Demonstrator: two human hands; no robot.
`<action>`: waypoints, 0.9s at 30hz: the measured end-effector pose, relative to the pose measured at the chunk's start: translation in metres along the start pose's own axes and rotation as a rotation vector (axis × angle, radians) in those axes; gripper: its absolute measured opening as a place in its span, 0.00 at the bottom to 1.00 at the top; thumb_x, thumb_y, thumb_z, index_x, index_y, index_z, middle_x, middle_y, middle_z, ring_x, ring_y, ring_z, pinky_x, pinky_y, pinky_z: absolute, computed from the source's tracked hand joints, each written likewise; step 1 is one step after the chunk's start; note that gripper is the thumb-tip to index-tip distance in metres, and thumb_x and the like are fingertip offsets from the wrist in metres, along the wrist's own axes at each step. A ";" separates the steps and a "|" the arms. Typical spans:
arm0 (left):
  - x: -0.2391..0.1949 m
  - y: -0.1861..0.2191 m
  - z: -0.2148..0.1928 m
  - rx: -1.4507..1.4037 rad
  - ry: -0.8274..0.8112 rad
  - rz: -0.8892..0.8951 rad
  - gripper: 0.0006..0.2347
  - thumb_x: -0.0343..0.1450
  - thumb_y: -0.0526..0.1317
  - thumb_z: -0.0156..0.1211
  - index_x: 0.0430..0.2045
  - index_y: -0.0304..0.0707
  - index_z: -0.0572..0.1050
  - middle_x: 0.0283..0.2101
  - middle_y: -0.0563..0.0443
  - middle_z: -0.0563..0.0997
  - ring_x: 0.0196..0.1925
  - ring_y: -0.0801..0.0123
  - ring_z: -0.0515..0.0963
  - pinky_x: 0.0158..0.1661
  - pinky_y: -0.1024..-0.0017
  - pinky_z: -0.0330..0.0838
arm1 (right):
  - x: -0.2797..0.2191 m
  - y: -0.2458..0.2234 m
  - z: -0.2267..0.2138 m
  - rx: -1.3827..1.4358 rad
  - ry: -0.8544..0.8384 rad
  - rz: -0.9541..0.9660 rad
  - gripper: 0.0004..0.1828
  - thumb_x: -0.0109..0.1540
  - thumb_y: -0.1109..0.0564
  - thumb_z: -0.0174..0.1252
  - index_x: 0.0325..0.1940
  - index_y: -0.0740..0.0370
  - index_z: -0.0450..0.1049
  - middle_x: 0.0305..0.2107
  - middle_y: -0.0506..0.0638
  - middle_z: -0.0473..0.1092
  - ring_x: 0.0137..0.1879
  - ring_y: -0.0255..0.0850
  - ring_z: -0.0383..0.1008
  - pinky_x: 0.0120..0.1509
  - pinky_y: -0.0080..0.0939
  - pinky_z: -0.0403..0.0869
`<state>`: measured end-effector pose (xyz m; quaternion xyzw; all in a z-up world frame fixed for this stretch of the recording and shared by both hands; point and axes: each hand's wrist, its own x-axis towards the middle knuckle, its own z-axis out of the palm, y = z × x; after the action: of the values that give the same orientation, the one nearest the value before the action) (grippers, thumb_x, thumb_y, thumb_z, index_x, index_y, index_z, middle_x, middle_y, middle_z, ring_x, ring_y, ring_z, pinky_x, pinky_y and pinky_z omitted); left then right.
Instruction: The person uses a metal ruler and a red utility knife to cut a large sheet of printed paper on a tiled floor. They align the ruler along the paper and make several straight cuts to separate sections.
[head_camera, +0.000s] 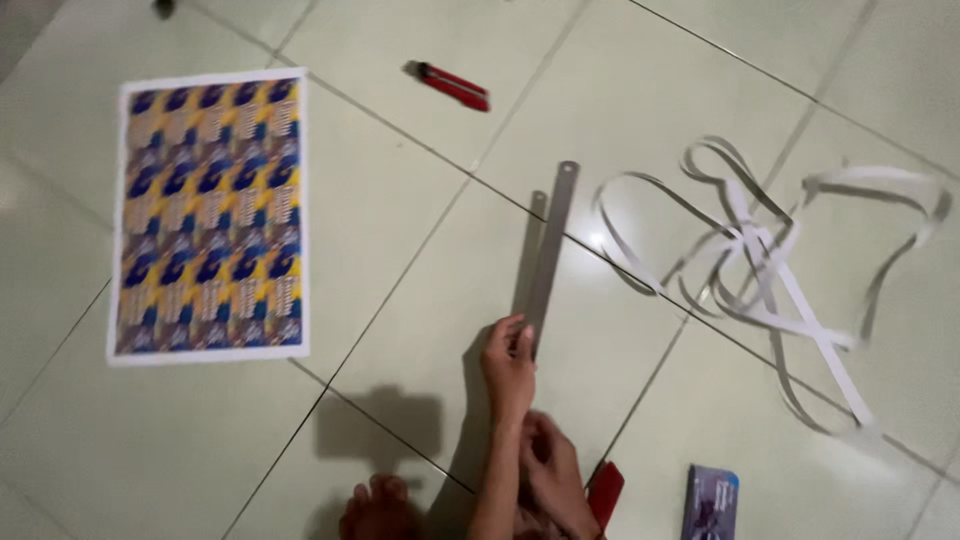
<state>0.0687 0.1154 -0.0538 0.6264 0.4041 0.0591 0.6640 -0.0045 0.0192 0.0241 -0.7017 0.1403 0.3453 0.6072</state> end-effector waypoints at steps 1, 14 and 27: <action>0.002 -0.002 -0.001 -0.017 0.030 0.003 0.10 0.74 0.40 0.58 0.47 0.42 0.80 0.44 0.48 0.86 0.38 0.69 0.83 0.22 0.70 0.78 | 0.005 0.010 0.004 -0.021 -0.026 -0.008 0.12 0.64 0.54 0.56 0.47 0.61 0.79 0.36 0.50 0.81 0.43 0.36 0.77 0.49 0.35 0.74; 0.012 -0.005 -0.135 0.238 0.464 0.430 0.06 0.73 0.30 0.60 0.42 0.37 0.79 0.45 0.48 0.75 0.48 0.58 0.78 0.46 0.62 0.76 | 0.055 -0.004 0.024 -1.155 -0.058 -0.021 0.23 0.56 0.33 0.59 0.25 0.54 0.73 0.23 0.51 0.76 0.36 0.48 0.73 0.46 0.50 0.71; 0.080 -0.004 -0.269 0.750 0.538 0.430 0.31 0.76 0.42 0.58 0.75 0.40 0.54 0.78 0.42 0.56 0.80 0.50 0.53 0.74 0.51 0.45 | 0.156 -0.065 0.223 -0.908 -0.576 -1.347 0.26 0.59 0.64 0.62 0.62 0.70 0.69 0.58 0.63 0.70 0.63 0.57 0.70 0.65 0.56 0.71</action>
<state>-0.0440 0.3721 -0.0645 0.8532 0.4163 0.2045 0.2384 0.0784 0.2805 -0.0343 -0.6952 -0.6171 0.0988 0.3551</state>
